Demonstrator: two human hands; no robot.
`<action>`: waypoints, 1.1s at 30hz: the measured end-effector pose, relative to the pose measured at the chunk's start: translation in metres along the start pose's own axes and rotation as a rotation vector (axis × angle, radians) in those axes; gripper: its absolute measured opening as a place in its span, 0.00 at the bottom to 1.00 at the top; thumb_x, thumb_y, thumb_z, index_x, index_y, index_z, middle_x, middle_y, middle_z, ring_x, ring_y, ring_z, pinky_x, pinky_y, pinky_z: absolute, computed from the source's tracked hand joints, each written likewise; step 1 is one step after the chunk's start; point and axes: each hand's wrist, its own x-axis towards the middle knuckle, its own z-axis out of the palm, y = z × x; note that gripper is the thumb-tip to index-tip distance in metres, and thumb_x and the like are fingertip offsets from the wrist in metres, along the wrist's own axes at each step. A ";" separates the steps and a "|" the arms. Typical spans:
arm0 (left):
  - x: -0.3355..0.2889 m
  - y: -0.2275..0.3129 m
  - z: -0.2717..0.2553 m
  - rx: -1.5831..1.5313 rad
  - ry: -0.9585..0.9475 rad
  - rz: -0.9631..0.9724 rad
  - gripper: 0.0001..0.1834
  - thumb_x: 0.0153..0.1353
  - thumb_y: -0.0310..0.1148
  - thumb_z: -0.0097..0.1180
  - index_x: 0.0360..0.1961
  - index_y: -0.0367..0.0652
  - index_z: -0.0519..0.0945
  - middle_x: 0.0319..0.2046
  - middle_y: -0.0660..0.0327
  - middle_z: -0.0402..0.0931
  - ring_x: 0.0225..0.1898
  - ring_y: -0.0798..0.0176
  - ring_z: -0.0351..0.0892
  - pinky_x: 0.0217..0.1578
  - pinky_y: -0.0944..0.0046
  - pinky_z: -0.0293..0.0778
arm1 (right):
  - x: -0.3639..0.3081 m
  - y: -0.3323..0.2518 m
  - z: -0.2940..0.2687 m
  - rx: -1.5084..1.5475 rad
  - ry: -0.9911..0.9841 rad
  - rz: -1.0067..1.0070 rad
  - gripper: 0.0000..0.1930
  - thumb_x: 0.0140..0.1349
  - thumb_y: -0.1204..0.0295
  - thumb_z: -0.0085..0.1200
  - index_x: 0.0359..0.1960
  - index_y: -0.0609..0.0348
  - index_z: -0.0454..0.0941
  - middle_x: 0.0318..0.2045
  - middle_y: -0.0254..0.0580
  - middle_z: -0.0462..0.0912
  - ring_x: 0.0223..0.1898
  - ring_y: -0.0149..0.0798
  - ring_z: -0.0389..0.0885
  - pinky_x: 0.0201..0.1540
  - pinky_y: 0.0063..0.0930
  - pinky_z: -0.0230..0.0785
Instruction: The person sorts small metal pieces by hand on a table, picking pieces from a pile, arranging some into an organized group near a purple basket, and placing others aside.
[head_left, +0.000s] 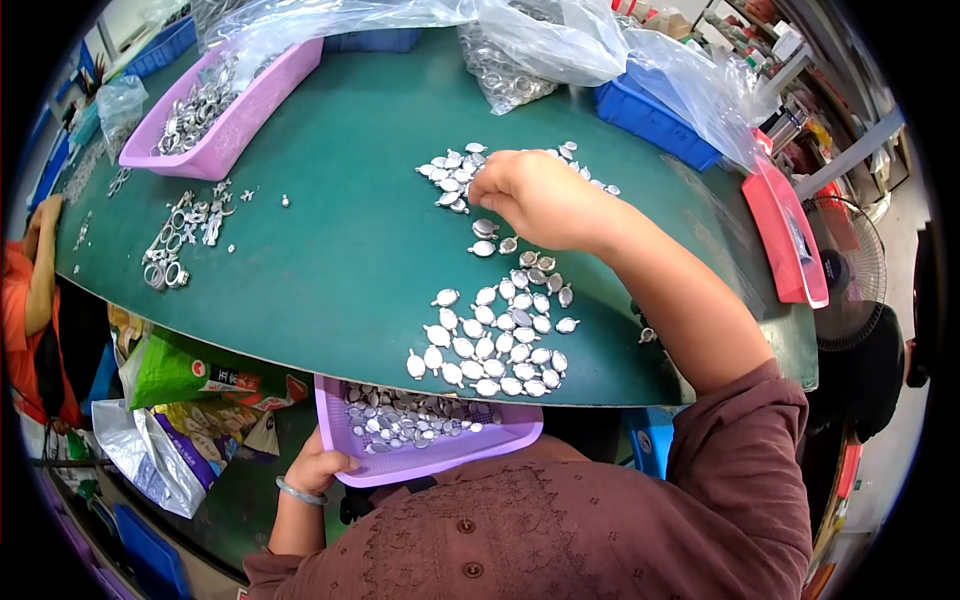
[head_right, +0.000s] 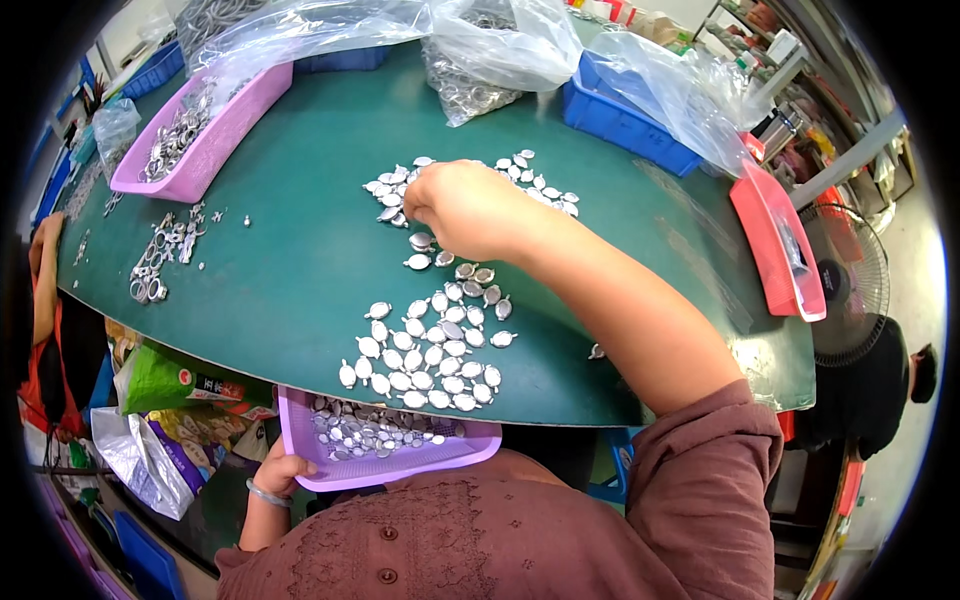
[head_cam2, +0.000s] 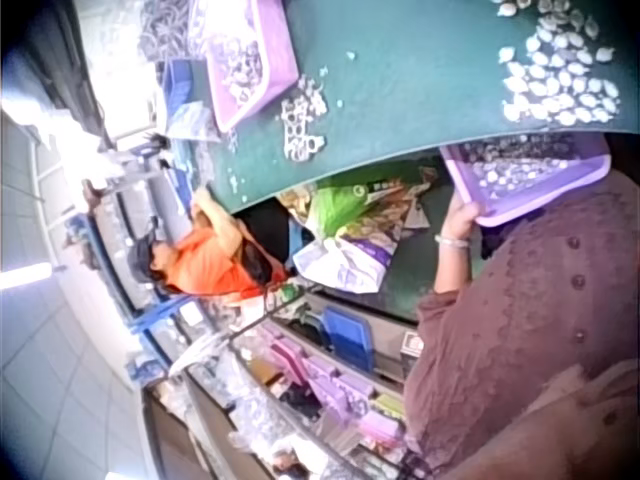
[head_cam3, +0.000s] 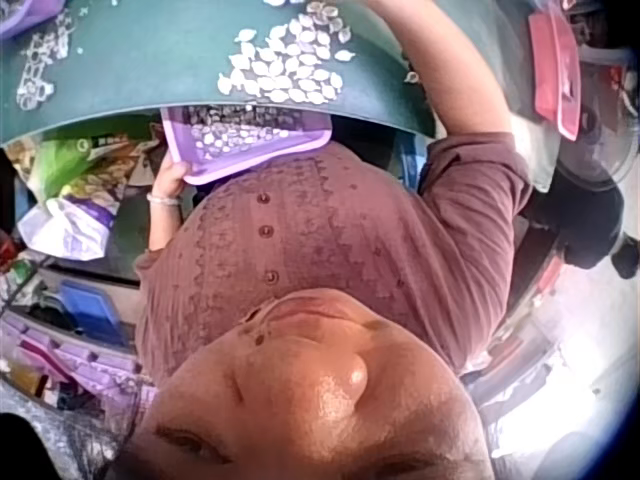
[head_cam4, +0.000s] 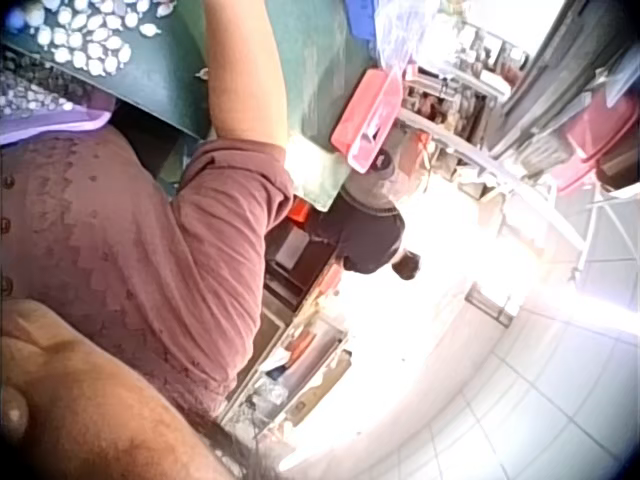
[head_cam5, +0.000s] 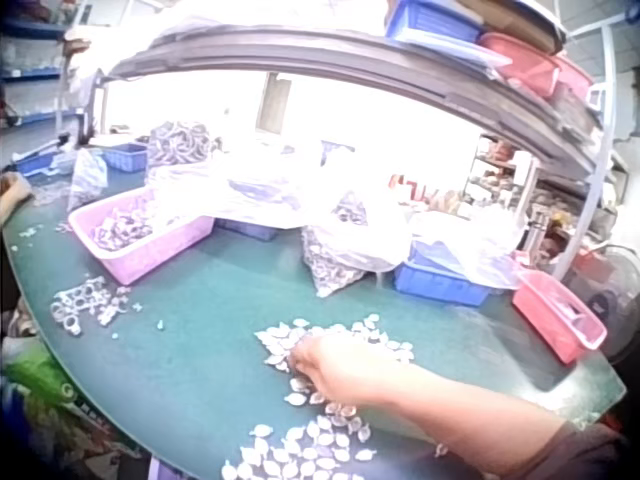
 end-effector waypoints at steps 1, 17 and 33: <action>0.000 0.001 0.000 -0.004 -0.003 0.000 0.36 0.32 0.23 0.52 0.51 0.32 0.65 0.43 0.58 0.71 0.44 0.61 0.71 0.46 0.65 0.66 | 0.002 0.000 0.001 -0.003 0.040 0.008 0.07 0.54 0.77 0.48 0.33 0.62 0.77 0.33 0.47 0.77 0.37 0.48 0.75 0.41 0.35 0.67; -0.001 0.000 0.000 -0.011 -0.002 0.003 0.36 0.32 0.23 0.52 0.51 0.31 0.65 0.43 0.58 0.71 0.44 0.62 0.70 0.47 0.65 0.66 | 0.010 -0.007 0.006 -0.039 0.090 -0.007 0.07 0.53 0.78 0.50 0.34 0.59 0.78 0.30 0.44 0.74 0.33 0.47 0.75 0.36 0.35 0.68; -0.001 -0.002 -0.002 -0.023 -0.008 0.007 0.36 0.32 0.23 0.53 0.52 0.32 0.64 0.44 0.59 0.71 0.45 0.62 0.70 0.48 0.65 0.65 | 0.023 -0.017 0.016 -0.047 0.035 0.001 0.06 0.52 0.71 0.51 0.29 0.55 0.79 0.34 0.42 0.76 0.38 0.46 0.75 0.41 0.36 0.68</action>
